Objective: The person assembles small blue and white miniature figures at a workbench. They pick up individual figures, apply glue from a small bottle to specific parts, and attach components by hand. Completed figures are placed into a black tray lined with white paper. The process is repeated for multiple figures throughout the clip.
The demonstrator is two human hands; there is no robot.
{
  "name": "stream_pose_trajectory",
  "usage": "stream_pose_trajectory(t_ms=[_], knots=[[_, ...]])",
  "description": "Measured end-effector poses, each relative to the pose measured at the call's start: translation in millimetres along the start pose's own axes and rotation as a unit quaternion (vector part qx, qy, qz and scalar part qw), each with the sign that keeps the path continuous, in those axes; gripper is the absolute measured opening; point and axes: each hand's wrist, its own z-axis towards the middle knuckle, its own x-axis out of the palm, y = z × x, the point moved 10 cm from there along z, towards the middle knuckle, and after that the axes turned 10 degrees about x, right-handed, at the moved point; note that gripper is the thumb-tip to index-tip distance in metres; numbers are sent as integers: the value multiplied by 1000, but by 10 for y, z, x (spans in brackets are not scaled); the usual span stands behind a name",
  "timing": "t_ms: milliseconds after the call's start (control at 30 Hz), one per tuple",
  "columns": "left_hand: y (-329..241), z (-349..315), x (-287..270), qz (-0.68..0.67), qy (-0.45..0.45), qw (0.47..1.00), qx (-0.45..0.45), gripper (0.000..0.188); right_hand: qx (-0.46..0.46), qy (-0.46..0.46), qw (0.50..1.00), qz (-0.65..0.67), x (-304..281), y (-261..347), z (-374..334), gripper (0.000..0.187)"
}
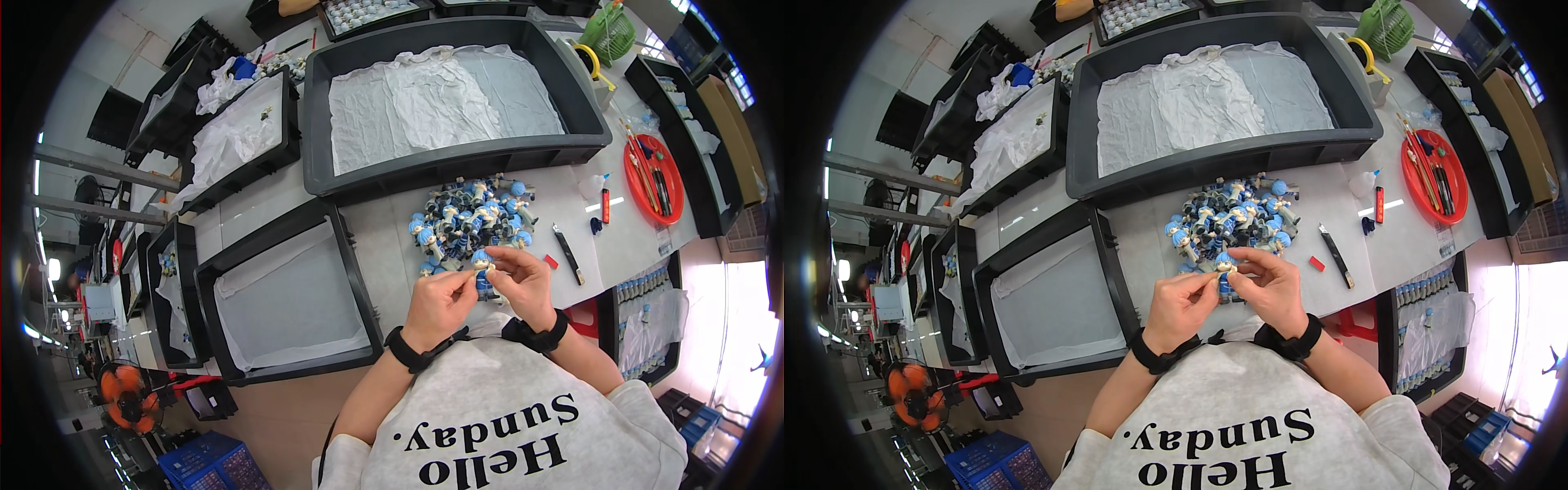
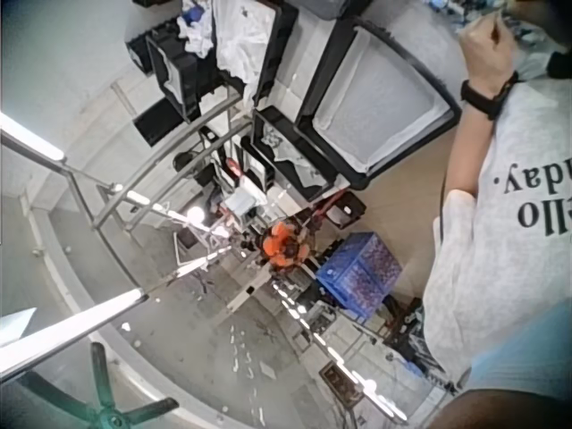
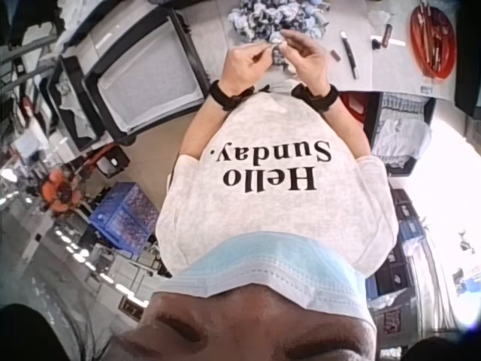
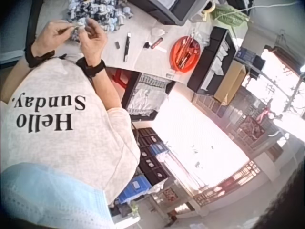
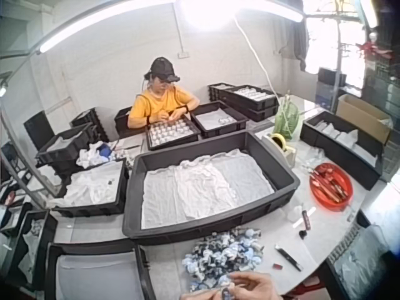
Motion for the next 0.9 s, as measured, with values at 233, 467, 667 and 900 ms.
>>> stream_pose_trajectory(t_ms=[233, 467, 667, 900], knots=[[59, 2, -30, -26, -56, 998, -22, 15, 17, -5, 1000, 6, 16, 9, -7, 35], [235, -70, 87, -174, -38, 978, -112, 19, 10, 1, 1000, 22, 3, -4, 13, 36], [275, -74, 136, -232, -25, 962, -143, 22, 23, 1, 1000, 21, 0, -7, 18, 36], [105, 7, 75, -145, -33, 985, -92, 18, 11, -4, 999, 32, -15, 21, 4, 34]])
